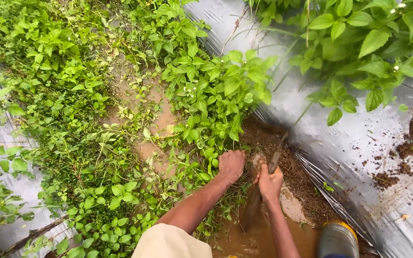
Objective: The person walks through a muddy path between rows of plants and uses a hoe to remove weeds growing along the edges of the plastic mulch. The person repeatedly strikes the ground with the tool to loosen the soil and uproot the vegetation.
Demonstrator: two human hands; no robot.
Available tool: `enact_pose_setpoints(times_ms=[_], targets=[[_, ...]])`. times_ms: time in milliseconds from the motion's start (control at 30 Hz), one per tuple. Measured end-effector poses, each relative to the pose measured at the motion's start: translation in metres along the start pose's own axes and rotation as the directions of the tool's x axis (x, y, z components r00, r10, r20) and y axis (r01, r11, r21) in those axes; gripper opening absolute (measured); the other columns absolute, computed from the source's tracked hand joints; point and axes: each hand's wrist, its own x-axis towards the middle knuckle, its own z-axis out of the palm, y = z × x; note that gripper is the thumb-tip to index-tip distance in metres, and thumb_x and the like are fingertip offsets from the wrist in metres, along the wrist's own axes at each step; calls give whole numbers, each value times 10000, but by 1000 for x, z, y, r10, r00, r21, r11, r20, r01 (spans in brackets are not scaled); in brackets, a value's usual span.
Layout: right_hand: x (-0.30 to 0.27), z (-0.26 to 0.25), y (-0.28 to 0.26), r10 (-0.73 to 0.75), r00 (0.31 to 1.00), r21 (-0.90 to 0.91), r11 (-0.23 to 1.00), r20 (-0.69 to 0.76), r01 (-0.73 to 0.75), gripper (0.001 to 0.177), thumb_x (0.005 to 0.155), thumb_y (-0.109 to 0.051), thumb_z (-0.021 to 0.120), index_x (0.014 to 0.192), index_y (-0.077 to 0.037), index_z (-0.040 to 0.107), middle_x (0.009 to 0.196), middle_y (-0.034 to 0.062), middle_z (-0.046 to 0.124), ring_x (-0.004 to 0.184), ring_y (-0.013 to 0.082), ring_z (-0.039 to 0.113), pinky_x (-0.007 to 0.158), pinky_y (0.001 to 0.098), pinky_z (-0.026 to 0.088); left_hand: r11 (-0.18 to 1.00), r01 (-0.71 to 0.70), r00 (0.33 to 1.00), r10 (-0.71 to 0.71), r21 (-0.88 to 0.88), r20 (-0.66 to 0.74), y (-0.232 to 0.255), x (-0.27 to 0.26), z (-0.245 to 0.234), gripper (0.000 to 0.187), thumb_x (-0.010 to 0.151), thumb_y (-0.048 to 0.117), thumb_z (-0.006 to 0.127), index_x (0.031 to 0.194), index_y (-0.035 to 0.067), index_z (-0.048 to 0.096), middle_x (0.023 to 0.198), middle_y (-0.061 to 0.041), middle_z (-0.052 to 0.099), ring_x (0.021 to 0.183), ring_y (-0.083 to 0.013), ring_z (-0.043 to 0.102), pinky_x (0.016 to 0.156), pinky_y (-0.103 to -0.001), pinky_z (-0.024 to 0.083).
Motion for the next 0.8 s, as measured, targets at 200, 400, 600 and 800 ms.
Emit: enact_pose_setpoints(times_ms=[200, 400, 600, 800], targets=[[-23, 13, 16, 130, 991, -155, 980, 43, -122, 414, 965, -272, 628, 654, -2, 671, 461, 155, 615, 379, 242, 625, 404, 382, 523, 987, -37, 999, 40, 159, -21, -4, 5, 6, 500, 1061, 294, 378, 866, 63, 775, 732, -113, 746, 805, -313, 769, 781, -458, 608], [-70, 8, 16, 137, 990, -31, 990, 39, -136, 258, 993, -164, 585, 818, 23, 616, 528, 151, 568, 399, 220, 568, 372, 377, 537, 953, -128, 985, 90, 273, 148, -26, -15, 42, 312, 999, 224, 560, 880, 40, 781, 802, -155, 762, 869, -325, 758, 820, -493, 585], [-55, -7, 67, 183, 979, -54, 982, 93, -179, 271, 1057, -238, 561, 953, -10, 664, 615, 136, 619, 455, 215, 617, 417, 359, 599, 935, -123, 985, 76, 333, 152, -25, -25, 31, 191, 947, 175, 644, 881, 45, 767, 757, -135, 744, 806, -300, 751, 798, -466, 596], [-44, -21, 7, -14, 996, -60, 998, -87, 9, 193, 1050, -171, 568, 931, -25, 612, 597, 105, 586, 444, 195, 577, 422, 319, 541, 981, -72, 997, 69, 178, 27, 14, -86, -73, 435, 974, 33, 604, 1396, -53, 540, 915, -173, 751, 803, -237, 729, 639, -364, 559]])
